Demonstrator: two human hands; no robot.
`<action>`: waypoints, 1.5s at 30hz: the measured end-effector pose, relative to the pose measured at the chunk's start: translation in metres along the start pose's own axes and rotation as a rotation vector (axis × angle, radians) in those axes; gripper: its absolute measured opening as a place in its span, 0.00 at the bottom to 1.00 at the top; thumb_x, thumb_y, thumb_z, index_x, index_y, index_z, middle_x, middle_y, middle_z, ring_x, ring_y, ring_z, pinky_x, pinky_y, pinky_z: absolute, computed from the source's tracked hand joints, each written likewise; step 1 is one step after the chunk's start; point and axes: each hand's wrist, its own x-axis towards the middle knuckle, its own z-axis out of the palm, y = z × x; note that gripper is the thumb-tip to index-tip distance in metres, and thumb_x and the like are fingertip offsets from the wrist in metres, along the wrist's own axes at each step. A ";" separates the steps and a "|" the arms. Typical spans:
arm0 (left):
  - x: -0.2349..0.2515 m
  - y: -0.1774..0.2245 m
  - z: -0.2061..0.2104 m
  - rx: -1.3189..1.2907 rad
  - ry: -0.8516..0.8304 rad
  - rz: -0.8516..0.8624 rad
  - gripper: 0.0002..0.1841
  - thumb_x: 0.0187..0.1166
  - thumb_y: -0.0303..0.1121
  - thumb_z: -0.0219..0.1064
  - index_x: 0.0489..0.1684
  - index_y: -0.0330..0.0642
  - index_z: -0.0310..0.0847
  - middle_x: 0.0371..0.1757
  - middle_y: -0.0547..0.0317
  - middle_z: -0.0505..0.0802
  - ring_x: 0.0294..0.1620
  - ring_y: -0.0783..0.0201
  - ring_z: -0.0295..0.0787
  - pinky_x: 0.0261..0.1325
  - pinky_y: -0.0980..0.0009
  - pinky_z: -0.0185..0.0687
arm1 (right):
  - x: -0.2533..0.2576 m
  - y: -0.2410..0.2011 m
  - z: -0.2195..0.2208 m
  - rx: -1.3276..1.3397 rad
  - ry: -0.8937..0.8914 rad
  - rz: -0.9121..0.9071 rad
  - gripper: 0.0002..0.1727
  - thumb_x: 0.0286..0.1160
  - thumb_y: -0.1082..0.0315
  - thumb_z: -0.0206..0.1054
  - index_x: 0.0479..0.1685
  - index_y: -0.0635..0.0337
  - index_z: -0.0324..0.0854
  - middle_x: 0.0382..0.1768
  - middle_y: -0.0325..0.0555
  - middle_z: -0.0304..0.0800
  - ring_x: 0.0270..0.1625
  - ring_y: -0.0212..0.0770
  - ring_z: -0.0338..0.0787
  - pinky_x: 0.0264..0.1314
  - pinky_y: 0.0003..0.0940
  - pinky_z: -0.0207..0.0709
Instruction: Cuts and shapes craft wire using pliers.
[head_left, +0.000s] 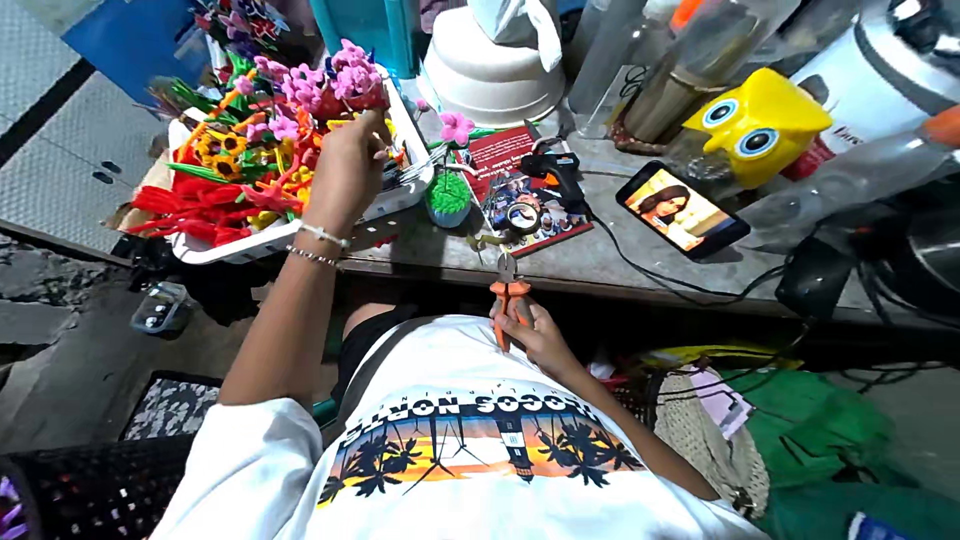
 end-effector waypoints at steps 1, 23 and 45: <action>0.010 -0.003 0.005 0.024 -0.029 -0.002 0.11 0.80 0.21 0.63 0.57 0.30 0.83 0.52 0.37 0.92 0.57 0.39 0.89 0.66 0.39 0.79 | 0.000 -0.001 0.001 -0.002 0.010 0.003 0.07 0.77 0.67 0.67 0.43 0.60 0.78 0.40 0.37 0.89 0.39 0.29 0.88 0.45 0.27 0.85; 0.055 -0.025 0.040 0.100 -0.307 -0.062 0.13 0.76 0.35 0.69 0.47 0.35 0.88 0.56 0.36 0.90 0.66 0.34 0.83 0.65 0.26 0.69 | 0.001 -0.001 0.002 0.029 0.056 0.071 0.05 0.78 0.69 0.65 0.42 0.60 0.74 0.43 0.42 0.90 0.43 0.33 0.91 0.47 0.29 0.87; 0.092 0.027 0.015 -0.305 -0.017 -0.029 0.16 0.89 0.33 0.57 0.59 0.28 0.82 0.55 0.40 0.91 0.54 0.54 0.91 0.64 0.58 0.85 | 0.002 -0.005 0.007 -0.003 0.047 0.093 0.05 0.77 0.70 0.64 0.43 0.61 0.75 0.43 0.41 0.90 0.39 0.30 0.89 0.42 0.25 0.84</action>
